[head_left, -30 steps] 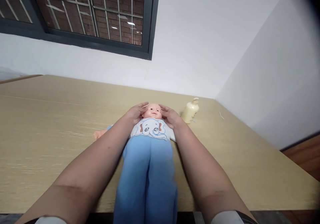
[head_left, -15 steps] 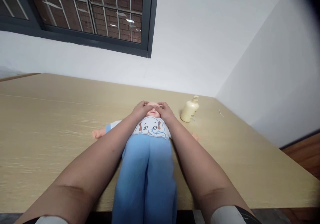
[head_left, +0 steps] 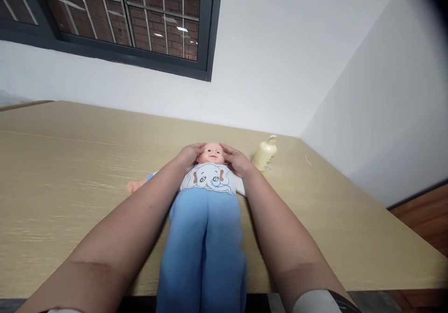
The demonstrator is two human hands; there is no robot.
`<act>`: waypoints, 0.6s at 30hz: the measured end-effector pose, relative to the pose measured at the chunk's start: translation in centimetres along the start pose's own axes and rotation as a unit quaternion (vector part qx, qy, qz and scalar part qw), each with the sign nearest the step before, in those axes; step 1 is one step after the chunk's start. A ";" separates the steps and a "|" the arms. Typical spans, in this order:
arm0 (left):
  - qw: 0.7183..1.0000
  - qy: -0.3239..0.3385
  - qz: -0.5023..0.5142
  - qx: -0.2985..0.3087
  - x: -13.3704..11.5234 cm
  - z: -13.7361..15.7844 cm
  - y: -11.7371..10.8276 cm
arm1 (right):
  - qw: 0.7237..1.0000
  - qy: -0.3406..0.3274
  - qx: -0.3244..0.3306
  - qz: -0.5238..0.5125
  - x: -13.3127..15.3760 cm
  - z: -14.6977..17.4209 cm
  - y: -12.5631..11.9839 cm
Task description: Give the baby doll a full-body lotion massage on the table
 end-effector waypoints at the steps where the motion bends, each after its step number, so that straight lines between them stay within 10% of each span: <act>1: 1.000 -0.006 0.024 0.015 0.1 0.1 0.0 | 1.000 0.004 0.010 -0.011 0.2 0.2 0.1; 8: 0.994 0.036 -0.011 0.098 0.0 1.0 0.8 | 0.999 0.012 -0.031 0.041 0.4 0.2 0.6; 18: 0.995 0.032 -0.094 0.030 0.1 0.6 0.6 | 0.980 -0.038 -0.034 0.193 -0.5 -1.0 0.8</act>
Point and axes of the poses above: each hand's wrist, its own z-axis away from the middle knuckle, its own y-axis out of the palm, x = y × z, the point moved 4 cm from there along -z, towards the middle knuckle, and after that the axes turned 11 degrees about -y, right-handed, at the moved point
